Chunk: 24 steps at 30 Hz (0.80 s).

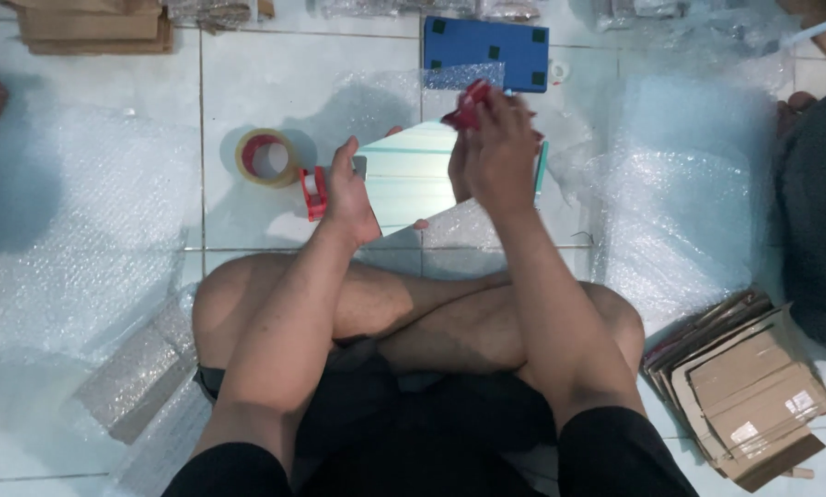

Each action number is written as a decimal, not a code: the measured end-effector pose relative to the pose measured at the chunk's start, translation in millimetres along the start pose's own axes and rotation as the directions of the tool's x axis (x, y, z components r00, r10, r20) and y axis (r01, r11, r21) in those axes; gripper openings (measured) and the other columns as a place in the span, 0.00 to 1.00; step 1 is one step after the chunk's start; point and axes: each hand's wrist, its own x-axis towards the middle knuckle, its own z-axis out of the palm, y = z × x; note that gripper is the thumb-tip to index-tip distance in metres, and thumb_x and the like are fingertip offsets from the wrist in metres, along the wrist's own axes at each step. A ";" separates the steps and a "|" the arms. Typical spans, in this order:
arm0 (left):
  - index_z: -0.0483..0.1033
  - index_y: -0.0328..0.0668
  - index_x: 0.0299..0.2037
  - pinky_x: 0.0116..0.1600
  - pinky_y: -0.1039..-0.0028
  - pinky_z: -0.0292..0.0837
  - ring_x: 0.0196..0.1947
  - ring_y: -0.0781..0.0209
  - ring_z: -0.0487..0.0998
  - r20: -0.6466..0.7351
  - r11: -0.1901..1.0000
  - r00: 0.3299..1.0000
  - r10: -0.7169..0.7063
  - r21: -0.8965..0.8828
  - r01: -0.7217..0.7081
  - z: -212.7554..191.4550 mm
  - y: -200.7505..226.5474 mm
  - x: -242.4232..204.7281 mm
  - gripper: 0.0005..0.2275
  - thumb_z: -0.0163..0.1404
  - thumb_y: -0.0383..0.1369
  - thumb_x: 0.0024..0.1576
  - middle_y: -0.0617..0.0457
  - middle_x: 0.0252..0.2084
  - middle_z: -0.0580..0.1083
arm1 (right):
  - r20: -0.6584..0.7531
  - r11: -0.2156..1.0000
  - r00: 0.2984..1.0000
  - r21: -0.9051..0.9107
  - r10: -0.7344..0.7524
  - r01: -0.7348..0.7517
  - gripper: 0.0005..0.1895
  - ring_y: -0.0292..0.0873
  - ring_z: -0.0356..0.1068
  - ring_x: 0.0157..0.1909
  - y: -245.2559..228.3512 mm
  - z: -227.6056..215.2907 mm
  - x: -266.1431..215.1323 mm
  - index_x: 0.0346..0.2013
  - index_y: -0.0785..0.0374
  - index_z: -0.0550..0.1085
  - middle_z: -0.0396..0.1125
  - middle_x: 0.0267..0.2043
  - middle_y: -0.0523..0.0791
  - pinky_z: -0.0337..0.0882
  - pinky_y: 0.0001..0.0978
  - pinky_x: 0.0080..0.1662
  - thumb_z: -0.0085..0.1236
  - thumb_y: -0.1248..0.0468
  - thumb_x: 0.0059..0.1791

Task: Cleaning a mirror surface with a cloth and then wrapping it in bubble wrap for shipping

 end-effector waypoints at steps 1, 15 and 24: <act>0.67 0.57 0.69 0.30 0.43 0.71 0.55 0.32 0.73 0.006 1.000 1.000 -0.001 0.003 0.001 1.9 -1.8 -0.2 0.34 0.37 0.57 0.53 0.36 0.68 0.68 | -0.005 1.000 1.000 -0.004 0.000 0.000 0.18 0.66 0.62 0.64 -19.0 4.0 2.2 0.51 0.76 0.78 0.66 0.62 0.58 0.67 0.55 0.61 0.54 0.72 0.47; 0.78 0.52 0.59 0.60 0.63 0.77 0.50 0.52 0.82 -0.146 0.994 0.984 0.105 -0.009 -0.107 61.5 -4.8 -44.9 0.29 0.49 0.57 0.52 0.49 0.52 0.80 | -0.065 0.807 0.838 -0.320 -0.541 0.496 0.08 0.49 0.72 0.44 26.5 26.3 -6.6 0.43 0.58 0.84 0.71 0.39 0.45 0.70 0.46 0.51 0.58 0.62 0.55; 0.56 0.59 0.75 0.39 0.14 0.68 0.55 0.18 0.74 -0.110 0.999 0.993 0.038 0.031 -0.034 -1.2 -3.3 6.1 0.40 0.42 0.61 0.51 0.35 0.65 0.70 | 0.244 0.979 0.951 0.035 0.189 -0.203 0.18 0.56 0.72 0.56 -38.7 -3.9 14.0 0.56 0.60 0.77 0.72 0.52 0.52 0.69 0.47 0.58 0.51 0.55 0.56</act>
